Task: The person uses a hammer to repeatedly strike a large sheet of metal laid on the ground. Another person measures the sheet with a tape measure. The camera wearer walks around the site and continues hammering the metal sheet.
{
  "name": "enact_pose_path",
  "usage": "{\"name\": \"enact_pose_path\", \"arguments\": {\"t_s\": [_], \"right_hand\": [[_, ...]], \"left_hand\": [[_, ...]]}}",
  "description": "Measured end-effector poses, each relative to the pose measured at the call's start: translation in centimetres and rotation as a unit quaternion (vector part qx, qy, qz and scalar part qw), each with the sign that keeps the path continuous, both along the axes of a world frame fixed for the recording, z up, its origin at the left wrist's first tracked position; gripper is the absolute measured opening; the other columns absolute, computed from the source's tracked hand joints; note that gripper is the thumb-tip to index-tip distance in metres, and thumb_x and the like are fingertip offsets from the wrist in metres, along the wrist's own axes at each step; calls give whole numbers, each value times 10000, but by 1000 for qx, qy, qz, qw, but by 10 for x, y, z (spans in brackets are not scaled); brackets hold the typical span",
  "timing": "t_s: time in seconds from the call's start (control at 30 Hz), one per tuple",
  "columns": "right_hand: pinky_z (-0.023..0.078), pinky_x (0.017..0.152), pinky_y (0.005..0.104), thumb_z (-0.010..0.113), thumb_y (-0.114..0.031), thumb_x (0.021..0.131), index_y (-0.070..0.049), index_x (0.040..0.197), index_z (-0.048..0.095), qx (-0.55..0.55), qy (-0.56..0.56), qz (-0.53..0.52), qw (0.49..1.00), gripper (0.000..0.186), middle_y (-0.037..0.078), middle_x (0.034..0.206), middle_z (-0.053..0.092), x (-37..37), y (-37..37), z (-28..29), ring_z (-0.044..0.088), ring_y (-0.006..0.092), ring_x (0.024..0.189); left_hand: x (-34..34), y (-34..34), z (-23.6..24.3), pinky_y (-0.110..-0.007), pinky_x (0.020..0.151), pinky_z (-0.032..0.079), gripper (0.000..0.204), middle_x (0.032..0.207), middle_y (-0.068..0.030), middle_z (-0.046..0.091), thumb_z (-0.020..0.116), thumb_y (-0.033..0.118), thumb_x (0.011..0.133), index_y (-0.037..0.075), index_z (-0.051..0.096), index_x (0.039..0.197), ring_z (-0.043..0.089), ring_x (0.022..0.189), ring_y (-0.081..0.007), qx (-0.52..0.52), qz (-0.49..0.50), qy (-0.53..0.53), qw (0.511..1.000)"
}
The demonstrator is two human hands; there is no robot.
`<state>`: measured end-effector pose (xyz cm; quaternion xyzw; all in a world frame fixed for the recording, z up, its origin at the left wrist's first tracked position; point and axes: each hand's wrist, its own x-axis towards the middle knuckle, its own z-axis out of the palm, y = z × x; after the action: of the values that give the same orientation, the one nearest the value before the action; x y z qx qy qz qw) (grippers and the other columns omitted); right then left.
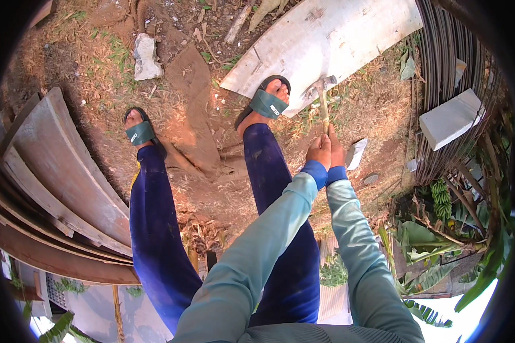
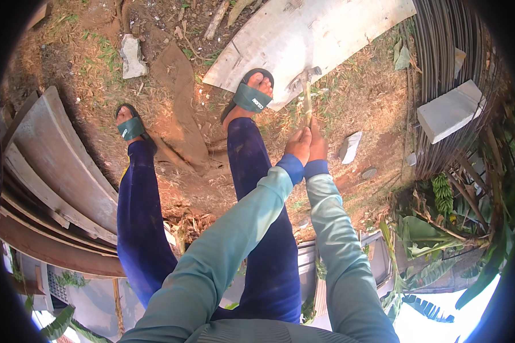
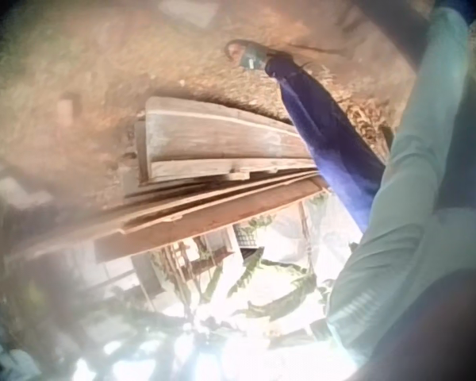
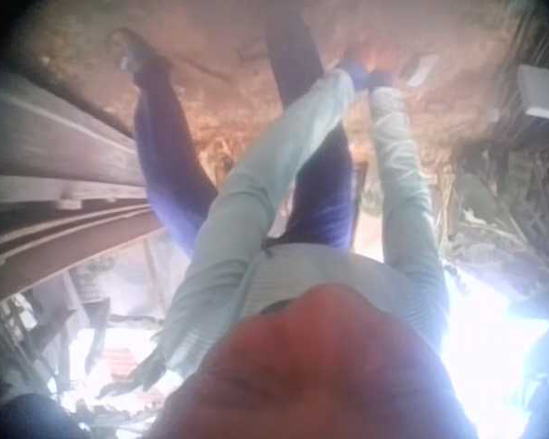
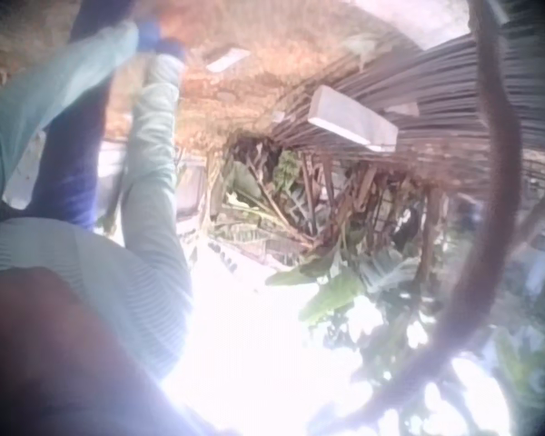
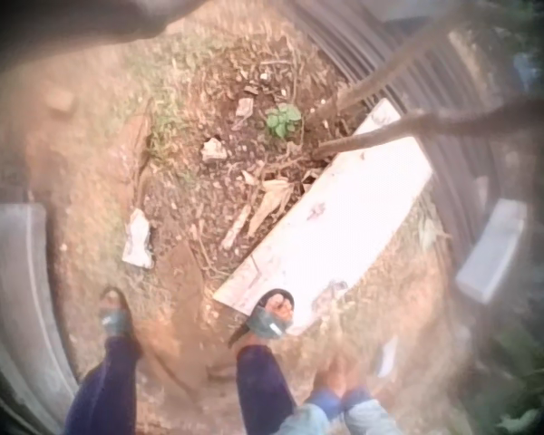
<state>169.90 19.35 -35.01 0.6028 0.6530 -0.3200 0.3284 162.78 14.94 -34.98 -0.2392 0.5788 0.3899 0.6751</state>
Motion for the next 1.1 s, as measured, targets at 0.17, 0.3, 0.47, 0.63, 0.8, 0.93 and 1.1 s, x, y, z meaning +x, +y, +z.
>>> {"name": "enact_pose_path", "arguments": {"t_s": [0.17, 0.3, 0.47, 0.63, 0.8, 0.93, 1.1], "right_hand": [[504, 685, 381, 620, -188, 830, -101, 1120, 648, -190, 33, 21, 981, 304, 131, 805, 680, -83, 125, 11, 659, 228, 761], [483, 635, 347, 598, -161, 857, -56, 1108, 648, -222, 36, -105, 969, 277, 126, 793, 669, 5, 161, -33, 589, 144, 693], [332, 315, 255, 515, -242, 931, -38, 956, 676, -300, -76, -101, 945, 261, 40, 551, 566, -112, 215, 14, 461, 98, 357], [358, 358, 263, 548, -230, 899, -52, 1019, 688, -251, -51, 36, 966, 256, 28, 532, 544, -123, 221, 18, 452, 94, 391], [399, 456, 271, 582, -228, 902, 13, 1116, 632, -85, 82, -176, 977, 326, 33, 599, 577, -79, 110, 39, 486, 87, 489], [498, 618, 364, 541, -213, 920, -20, 1135, 624, 123, 93, -118, 981, 300, 188, 840, 672, -72, 57, 5, 665, 297, 711], [501, 645, 432, 513, -221, 928, -76, 1209, 570, 226, 100, -69, 967, 322, 233, 869, 647, -75, 19, -6, 637, 391, 769]], "left_hand": [[-41, 87, -10, -391, 696, 530, 469, 848, -248, 647, 429, 365, 927, -56, 626, 990, 659, 783, -330, -49, 5, -58, 997], [10, 126, -23, -433, 687, 556, 385, 770, -213, 621, 341, 266, 972, -23, 595, 972, 658, 702, -284, -24, -62, 23, 997], [-39, 145, -10, -444, 657, 569, 320, 800, -169, 613, 361, 258, 969, -11, 525, 1022, 637, 653, -278, -71, 283, -251, 923], [-62, 152, -6, -487, 715, 556, 315, 969, -186, 589, 395, 256, 955, -14, 495, 1083, 636, 757, -318, -11, 279, -326, 903], [-75, 48, -9, -537, 843, 504, 483, 1190, -244, 508, 444, 298, 949, 5, 351, 1321, 549, 1048, -404, -62, 193, -264, 943], [-91, -3, -27, -496, 887, 491, 552, 1270, -254, 470, 487, 321, 933, 7, 328, 1359, 523, 1102, -399, -25, 203, -228, 952], [-112, -35, -30, -419, 828, 502, 550, 1189, -214, 553, 508, 377, 921, 14, 410, 1321, 595, 1003, -307, -7, 168, -177, 970]]}}
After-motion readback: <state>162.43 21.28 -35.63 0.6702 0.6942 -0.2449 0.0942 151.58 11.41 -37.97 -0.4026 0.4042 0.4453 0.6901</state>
